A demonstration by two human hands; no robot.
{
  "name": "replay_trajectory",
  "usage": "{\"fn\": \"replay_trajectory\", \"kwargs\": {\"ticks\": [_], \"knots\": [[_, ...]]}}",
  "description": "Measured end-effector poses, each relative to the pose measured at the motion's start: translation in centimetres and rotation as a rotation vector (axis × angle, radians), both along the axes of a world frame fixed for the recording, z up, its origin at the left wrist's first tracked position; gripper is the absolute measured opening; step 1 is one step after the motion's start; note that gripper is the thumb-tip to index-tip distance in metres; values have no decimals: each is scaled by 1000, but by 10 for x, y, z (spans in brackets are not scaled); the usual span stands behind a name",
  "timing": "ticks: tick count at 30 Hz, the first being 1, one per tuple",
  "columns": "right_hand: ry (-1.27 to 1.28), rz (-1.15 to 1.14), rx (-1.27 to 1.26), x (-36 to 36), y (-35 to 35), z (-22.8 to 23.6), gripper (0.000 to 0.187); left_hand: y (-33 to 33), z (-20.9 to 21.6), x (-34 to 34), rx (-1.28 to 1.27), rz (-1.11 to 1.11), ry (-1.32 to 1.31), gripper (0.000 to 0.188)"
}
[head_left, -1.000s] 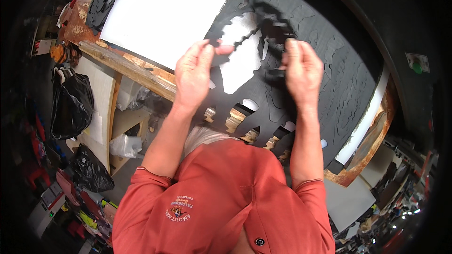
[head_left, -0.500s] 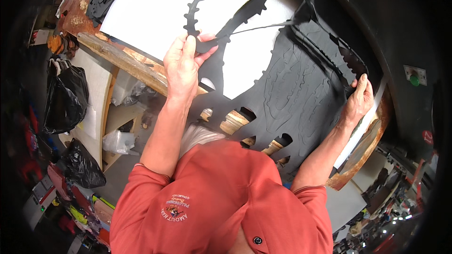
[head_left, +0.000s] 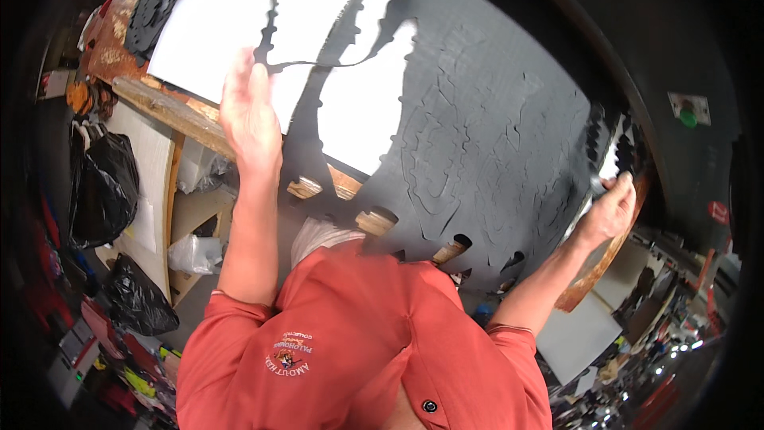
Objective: The person repeatedly peels thin black rubber strips from a larger black sheet on a workbench, then feeds the sheet through a roller machine and continues peeling. The person handles the sheet and strips by hand throughout.
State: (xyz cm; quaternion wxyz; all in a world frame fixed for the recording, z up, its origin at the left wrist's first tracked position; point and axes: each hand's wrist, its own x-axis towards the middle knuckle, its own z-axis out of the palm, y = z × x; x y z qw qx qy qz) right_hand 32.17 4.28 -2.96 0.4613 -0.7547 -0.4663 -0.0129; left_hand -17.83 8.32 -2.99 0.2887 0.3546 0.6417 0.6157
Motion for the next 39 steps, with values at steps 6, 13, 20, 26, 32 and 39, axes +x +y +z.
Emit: {"fn": "replay_trajectory", "kwargs": {"ticks": [6, 13, 20, 26, 32, 39], "knots": [[-179, 530, -119, -153, -24, 13, 5, -68, 43, 50, -78, -652, 513, 44], [-189, 817, -114, -203, -37, 4, 18, -79, 38, 61, -642, -743, -103, 49], [-195, 993, -167, -207, -45, 9, 19, -55, 22, 61, -715, -835, -142, 54], [-192, 961, -335, -213, -47, 23, 25, -53, 11, 81, -639, -816, -325, 34], [3, 856, -515, -214, -43, 19, 24, -58, 10, 89, -555, -791, -452, 26], [3, 817, -420, -221, -44, 14, 21, -64, 10, 88, -472, -792, -463, 26]]}}
